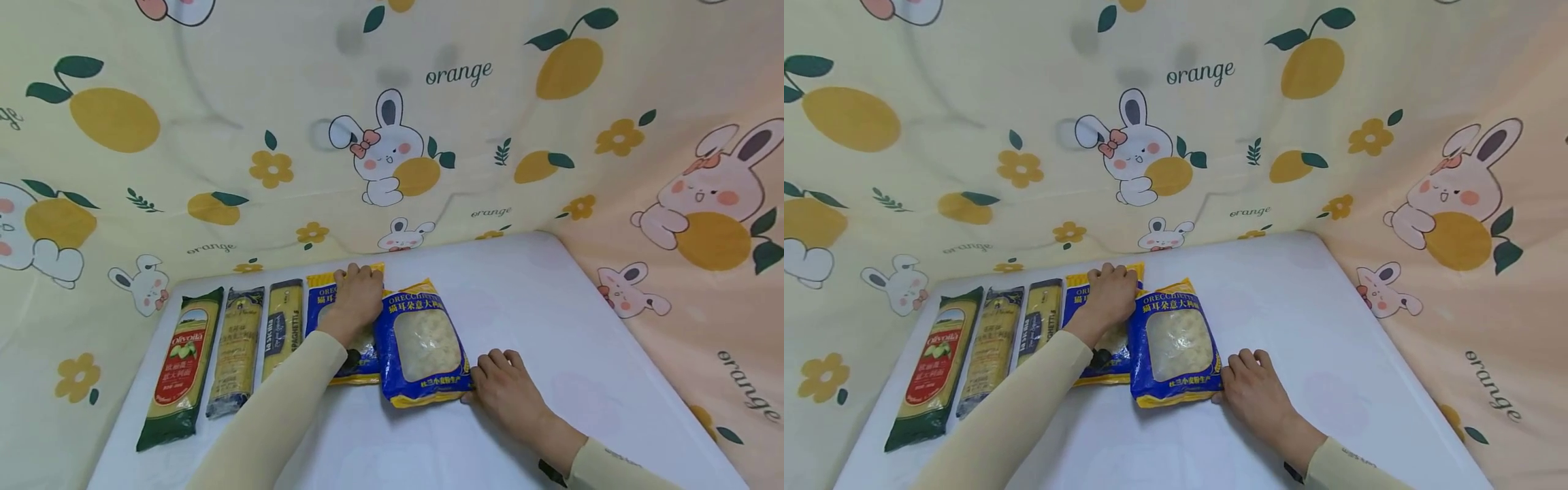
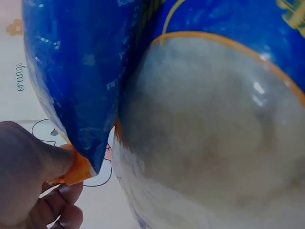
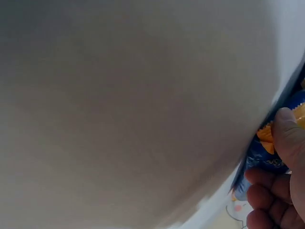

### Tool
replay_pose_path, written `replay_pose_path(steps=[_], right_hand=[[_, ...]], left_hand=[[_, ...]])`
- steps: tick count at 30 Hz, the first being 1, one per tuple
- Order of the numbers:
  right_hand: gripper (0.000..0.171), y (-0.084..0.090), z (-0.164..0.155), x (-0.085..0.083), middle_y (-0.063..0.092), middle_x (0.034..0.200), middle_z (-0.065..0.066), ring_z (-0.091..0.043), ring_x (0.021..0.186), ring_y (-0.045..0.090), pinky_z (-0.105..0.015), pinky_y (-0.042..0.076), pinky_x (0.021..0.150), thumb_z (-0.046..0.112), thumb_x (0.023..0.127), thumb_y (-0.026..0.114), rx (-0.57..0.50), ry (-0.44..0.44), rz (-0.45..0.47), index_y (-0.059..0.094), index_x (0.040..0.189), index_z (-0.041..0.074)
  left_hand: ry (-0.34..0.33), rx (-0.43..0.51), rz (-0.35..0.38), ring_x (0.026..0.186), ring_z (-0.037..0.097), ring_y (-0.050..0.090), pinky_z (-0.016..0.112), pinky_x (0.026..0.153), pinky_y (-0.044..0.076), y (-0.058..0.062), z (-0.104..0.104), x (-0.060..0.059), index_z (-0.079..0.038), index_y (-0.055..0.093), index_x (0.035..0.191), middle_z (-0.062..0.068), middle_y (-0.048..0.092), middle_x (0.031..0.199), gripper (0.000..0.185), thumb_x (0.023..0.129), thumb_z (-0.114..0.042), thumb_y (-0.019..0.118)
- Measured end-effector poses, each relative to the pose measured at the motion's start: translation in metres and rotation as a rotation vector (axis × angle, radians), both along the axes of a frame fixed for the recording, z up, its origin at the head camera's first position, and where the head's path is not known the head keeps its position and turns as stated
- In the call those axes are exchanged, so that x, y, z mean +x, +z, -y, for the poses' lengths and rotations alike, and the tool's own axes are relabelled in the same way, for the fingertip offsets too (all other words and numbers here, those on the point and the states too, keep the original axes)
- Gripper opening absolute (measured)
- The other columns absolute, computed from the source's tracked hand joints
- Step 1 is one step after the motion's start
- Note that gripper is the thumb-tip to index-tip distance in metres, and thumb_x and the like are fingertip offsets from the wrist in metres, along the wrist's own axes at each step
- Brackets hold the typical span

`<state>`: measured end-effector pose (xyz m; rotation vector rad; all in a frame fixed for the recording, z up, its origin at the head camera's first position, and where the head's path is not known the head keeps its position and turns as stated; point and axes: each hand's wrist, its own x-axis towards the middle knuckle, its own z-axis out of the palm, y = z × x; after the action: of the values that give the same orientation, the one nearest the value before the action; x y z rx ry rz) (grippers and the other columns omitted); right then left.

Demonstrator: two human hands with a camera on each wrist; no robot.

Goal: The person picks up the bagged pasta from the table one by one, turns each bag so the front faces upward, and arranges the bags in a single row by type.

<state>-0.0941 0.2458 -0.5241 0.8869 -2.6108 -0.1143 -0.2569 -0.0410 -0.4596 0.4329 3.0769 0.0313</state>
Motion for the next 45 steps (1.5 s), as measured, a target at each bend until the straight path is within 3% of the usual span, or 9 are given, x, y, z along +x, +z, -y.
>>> replay_pose_path(steps=[8, 11, 14, 21, 27, 32, 38, 42, 45], right_hand=[[0.039, 0.008, -0.003, -0.01, 0.054, 0.083, -0.001, -0.024, 0.086, 0.05, -0.05, 0.045, 0.087, 0.044, 0.086, 0.081, -0.012, 0.09, -0.014, 0.06, 0.082, 0.011], [0.027, 0.007, 0.0, -0.016, 0.052, 0.082, 0.0, -0.024, 0.086, 0.05, -0.05, 0.045, 0.089, 0.028, 0.102, 0.06, -0.02, 0.139, -0.027, 0.057, 0.082, 0.01], [0.033, 0.004, 0.002, -0.022, 0.049, 0.08, 0.0, -0.025, 0.086, 0.049, -0.05, 0.045, 0.089, 0.021, 0.106, 0.036, -0.026, 0.178, -0.049, 0.056, 0.083, 0.01], [0.03, 0.011, -0.014, -0.03, 0.048, 0.08, -0.001, -0.026, 0.085, 0.049, -0.049, 0.045, 0.089, 0.015, 0.103, 0.032, -0.018, 0.187, -0.133, 0.054, 0.082, 0.01], [0.033, 0.021, -0.019, -0.039, 0.054, 0.084, -0.004, -0.028, 0.084, 0.052, -0.049, 0.045, 0.089, 0.014, 0.106, 0.034, -0.043, 0.147, -0.255, 0.057, 0.083, 0.007], [0.029, 0.016, -0.01, -0.047, 0.054, 0.084, -0.005, -0.028, 0.084, 0.048, -0.048, 0.044, 0.087, 0.013, 0.101, 0.037, 0.044, 0.073, -0.207, 0.058, 0.083, 0.005], [0.016, 0.012, -0.003, -0.059, 0.058, 0.087, -0.007, -0.03, 0.087, 0.048, -0.049, 0.044, 0.087, 0.009, 0.097, 0.056, 0.031, -0.017, -0.12, 0.059, 0.082, 0.004], [0.012, 0.02, -0.006, -0.06, 0.059, 0.083, -0.005, -0.027, 0.082, 0.046, -0.046, 0.042, 0.08, 0.009, 0.091, 0.071, 0.101, -0.044, -0.013, 0.065, 0.082, 0.006], [0.009, 0.034, -0.006, -0.062, 0.058, 0.078, -0.003, -0.025, 0.079, 0.048, -0.047, 0.043, 0.079, 0.013, 0.086, 0.075, 0.134, -0.078, 0.085, 0.069, 0.081, 0.009]], left_hand=[[0.008, 0.012, -0.009, 0.122, 0.035, 0.047, 0.062, 0.111, 0.032, 0.003, 0.0, 0.0, -0.008, 0.066, 0.135, 0.012, 0.065, 0.127, 0.039, 0.11, -0.037, 0.054], [0.01, 0.001, 0.001, 0.122, 0.035, 0.046, 0.063, 0.113, 0.03, -0.001, -0.002, -0.002, -0.009, 0.067, 0.134, 0.011, 0.065, 0.127, 0.035, 0.111, -0.031, 0.053], [-0.011, -0.014, -0.015, 0.123, 0.036, 0.047, 0.065, 0.113, 0.03, -0.007, -0.003, -0.003, -0.009, 0.067, 0.132, 0.011, 0.065, 0.127, 0.029, 0.111, -0.021, 0.05], [-0.084, -0.029, -0.165, 0.117, 0.036, 0.053, 0.061, 0.105, 0.037, -0.016, -0.014, -0.012, -0.007, 0.064, 0.125, 0.011, 0.064, 0.12, 0.027, 0.113, -0.015, 0.042], [-0.045, 0.124, -0.332, 0.11, 0.037, 0.058, 0.06, 0.097, 0.043, -0.021, -0.03, -0.032, -0.004, 0.063, 0.12, 0.015, 0.066, 0.115, 0.022, 0.11, -0.012, 0.045], [0.018, 0.159, -0.185, 0.121, 0.041, 0.054, 0.065, 0.101, 0.041, -0.017, -0.042, -0.028, -0.004, 0.063, 0.131, 0.017, 0.064, 0.126, 0.028, 0.106, -0.014, 0.053], [-0.123, 0.076, -0.004, 0.143, 0.039, 0.044, 0.068, 0.115, 0.034, -0.009, -0.047, 0.002, -0.011, 0.056, 0.148, 0.014, 0.056, 0.149, 0.048, 0.11, -0.04, 0.052], [-0.211, -0.021, 0.187, 0.161, 0.037, 0.022, 0.071, 0.124, 0.017, -0.009, -0.042, 0.028, -0.016, 0.031, 0.167, 0.011, 0.031, 0.172, 0.084, 0.103, -0.069, 0.047], [-0.235, -0.107, 0.267, 0.165, 0.034, 0.008, 0.072, 0.125, 0.009, -0.013, -0.034, 0.042, -0.017, 0.015, 0.171, 0.009, 0.013, 0.178, 0.102, 0.096, -0.081, 0.045]])
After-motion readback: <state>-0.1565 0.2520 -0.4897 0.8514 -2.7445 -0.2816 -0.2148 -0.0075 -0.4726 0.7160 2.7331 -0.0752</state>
